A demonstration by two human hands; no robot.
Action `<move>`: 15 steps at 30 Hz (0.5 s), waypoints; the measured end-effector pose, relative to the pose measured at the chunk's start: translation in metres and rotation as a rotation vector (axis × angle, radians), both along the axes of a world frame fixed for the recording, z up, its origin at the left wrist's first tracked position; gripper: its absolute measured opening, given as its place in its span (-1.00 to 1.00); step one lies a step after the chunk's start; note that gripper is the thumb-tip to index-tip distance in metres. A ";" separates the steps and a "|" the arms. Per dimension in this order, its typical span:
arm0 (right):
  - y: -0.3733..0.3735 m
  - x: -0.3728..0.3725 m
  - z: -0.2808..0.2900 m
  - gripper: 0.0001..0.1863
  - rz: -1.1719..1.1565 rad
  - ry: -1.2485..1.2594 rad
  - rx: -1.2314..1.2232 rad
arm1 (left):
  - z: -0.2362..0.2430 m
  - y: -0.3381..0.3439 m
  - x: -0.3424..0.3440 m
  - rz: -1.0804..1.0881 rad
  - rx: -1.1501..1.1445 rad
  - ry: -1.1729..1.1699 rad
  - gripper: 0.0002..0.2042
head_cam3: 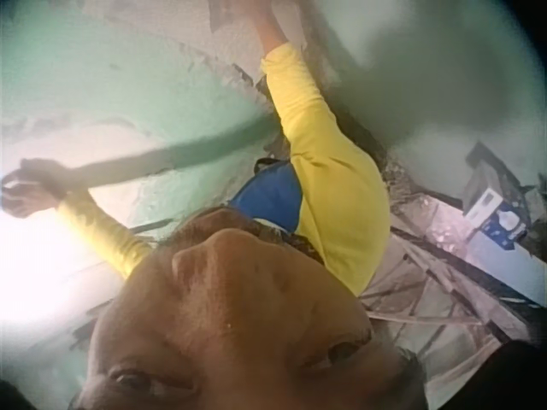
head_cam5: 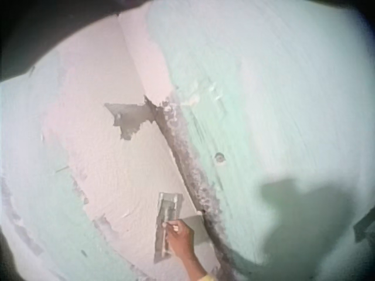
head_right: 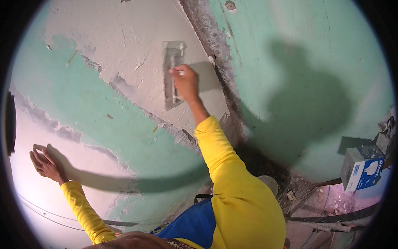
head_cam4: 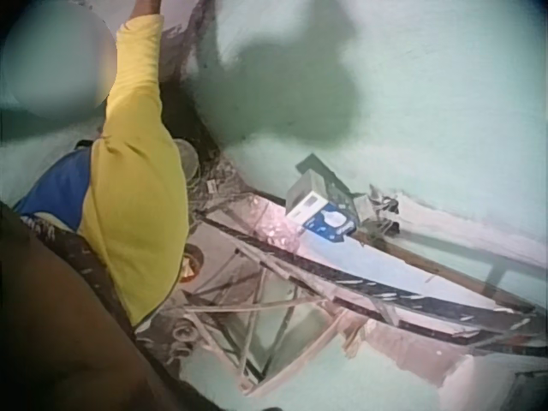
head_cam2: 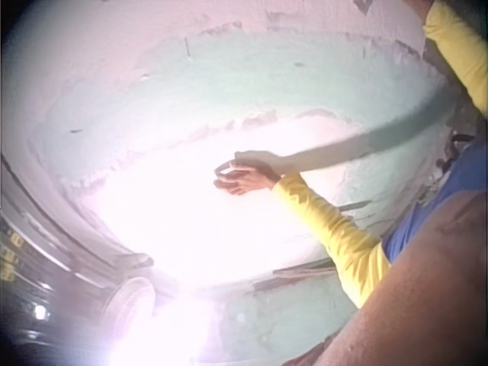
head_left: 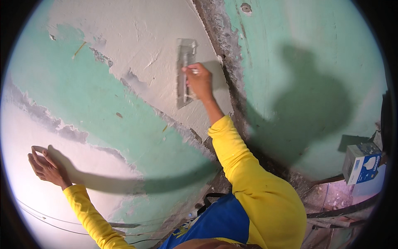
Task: The person scoops white plaster from a bucket with a trowel and applies it to a vertical wall, smoothing the surface with repeated strokes. The person repeatedly returns to the bucket to reload the trowel and continues spreading plaster along the wall.
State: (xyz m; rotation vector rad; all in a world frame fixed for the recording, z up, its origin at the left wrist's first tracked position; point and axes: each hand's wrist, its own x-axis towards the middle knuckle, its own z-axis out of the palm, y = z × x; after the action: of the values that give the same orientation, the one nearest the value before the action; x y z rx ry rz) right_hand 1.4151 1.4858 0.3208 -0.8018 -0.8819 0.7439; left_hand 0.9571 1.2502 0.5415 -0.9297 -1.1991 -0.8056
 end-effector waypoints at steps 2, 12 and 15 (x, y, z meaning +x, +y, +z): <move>-0.008 -0.041 0.004 -0.78 -0.264 -0.303 0.307 | 0.002 0.007 0.000 -0.025 -0.002 0.002 -0.40; 0.007 -0.034 0.067 -0.87 -0.625 -0.402 0.098 | 0.006 -0.001 -0.025 0.061 -0.003 0.024 -0.38; 0.014 -0.031 -0.014 -0.87 -0.644 -0.409 -0.003 | 0.007 -0.013 -0.030 0.071 -0.002 0.105 -0.37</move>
State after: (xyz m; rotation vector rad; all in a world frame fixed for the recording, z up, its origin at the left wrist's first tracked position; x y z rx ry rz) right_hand 1.3845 1.4995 0.3068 -1.1847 -0.9064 0.0108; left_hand 0.9271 1.2374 0.5484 -0.9152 -1.1355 -0.6901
